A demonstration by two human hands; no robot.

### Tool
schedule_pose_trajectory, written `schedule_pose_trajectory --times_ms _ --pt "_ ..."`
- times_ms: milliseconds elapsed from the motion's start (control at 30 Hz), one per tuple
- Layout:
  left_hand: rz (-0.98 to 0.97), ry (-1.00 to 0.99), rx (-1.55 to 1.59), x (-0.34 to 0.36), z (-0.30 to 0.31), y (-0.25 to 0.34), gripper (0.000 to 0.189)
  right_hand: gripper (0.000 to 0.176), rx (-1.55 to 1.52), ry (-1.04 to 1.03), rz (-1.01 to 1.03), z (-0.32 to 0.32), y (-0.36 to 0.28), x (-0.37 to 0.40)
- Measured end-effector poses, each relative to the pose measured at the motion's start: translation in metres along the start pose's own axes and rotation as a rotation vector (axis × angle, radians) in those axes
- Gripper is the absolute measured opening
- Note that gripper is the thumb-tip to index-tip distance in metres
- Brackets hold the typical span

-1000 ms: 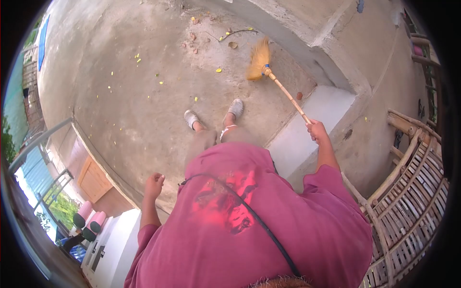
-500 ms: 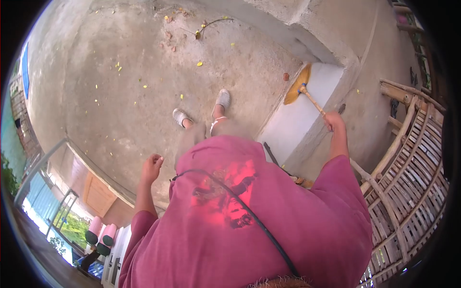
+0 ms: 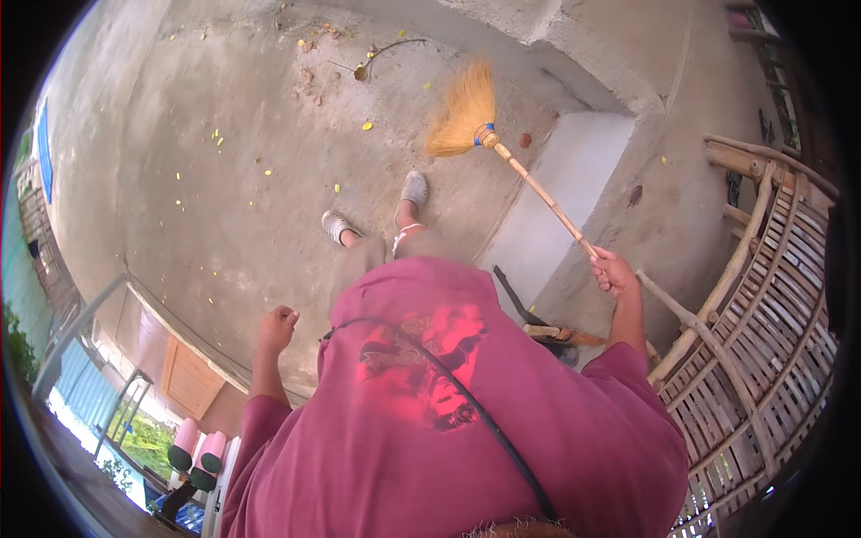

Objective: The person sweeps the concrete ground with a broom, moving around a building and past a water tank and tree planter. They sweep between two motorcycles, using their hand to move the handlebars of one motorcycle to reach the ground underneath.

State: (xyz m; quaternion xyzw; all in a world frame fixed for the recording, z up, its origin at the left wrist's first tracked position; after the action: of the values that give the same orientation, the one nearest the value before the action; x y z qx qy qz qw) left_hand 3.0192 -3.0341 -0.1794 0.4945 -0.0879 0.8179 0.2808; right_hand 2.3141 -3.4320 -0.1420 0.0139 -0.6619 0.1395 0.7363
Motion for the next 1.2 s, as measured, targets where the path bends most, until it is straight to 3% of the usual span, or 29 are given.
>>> schedule_pose_trajectory --times_ms 167,233,300,367,467,567,633,733,833,967,1067,1133,1200 --pt "-0.067 0.01 0.081 -0.01 -0.016 0.006 0.033 0.028 0.0 0.176 -0.096 0.006 -0.015 0.025" --pt "-0.121 0.046 0.098 -0.016 -0.01 0.015 0.032 0.009 0.162 0.24 -0.084 0.013 -0.015 -0.033" --pt "-0.17 0.079 0.098 -0.016 0.001 0.024 0.032 0.011 0.353 0.341 -0.078 0.014 -0.001 -0.12" --pt "-0.147 0.078 0.092 -0.016 0.016 0.029 0.031 0.012 0.293 0.302 -0.096 -0.016 -0.007 -0.162" --pt "-0.167 0.133 0.11 -0.003 0.043 0.034 0.03 0.016 0.452 0.19 0.022 -0.058 -0.029 -0.133" --pt "-0.095 0.17 0.096 0.007 0.058 0.038 0.029 0.029 0.235 0.045 0.055 -0.043 -0.022 -0.086" --pt "-0.06 0.126 0.084 0.005 0.051 0.026 0.03 0.039 0.149 0.023 0.022 -0.025 -0.018 -0.05" --pt "-0.033 0.071 0.051 -0.007 0.027 0.004 0.033 0.039 0.074 0.006 0.013 0.01 -0.019 -0.011" --pt "-0.025 0.02 0.02 -0.014 0.014 0.003 0.035 0.034 0.113 0.126 0.002 0.025 -0.03 0.008" --pt "-0.054 0.029 0.054 -0.021 0.01 0.01 0.035 0.013 0.297 0.285 0.029 0.022 -0.046 -0.063" --pt "-0.104 0.045 0.064 -0.019 0.019 0.026 0.035 0.015 0.534 0.439 -0.02 -0.03 -0.064 -0.125" --pt "-0.225 0.119 0.012 -0.017 0.031 0.031 0.031 0.013 0.551 0.406 0.035 -0.06 -0.072 -0.154" --pt "-0.186 0.125 0.076 -0.016 0.042 0.035 0.032 0.013 0.461 0.265 0.092 -0.079 -0.074 -0.157"
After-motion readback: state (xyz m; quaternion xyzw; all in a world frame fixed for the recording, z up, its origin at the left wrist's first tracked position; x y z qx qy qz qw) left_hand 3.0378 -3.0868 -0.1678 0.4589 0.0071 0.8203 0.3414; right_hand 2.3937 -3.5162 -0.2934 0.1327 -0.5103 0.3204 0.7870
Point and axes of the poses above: each hand's wrist, its own x-axis away from the middle knuckle, its own z-axis out of the back of the hand, y = z × x, the point moved 3 cm from there along -x, towards the middle knuckle, and after that the axes turned 7 degrees about -x, right-handed, at the moved point
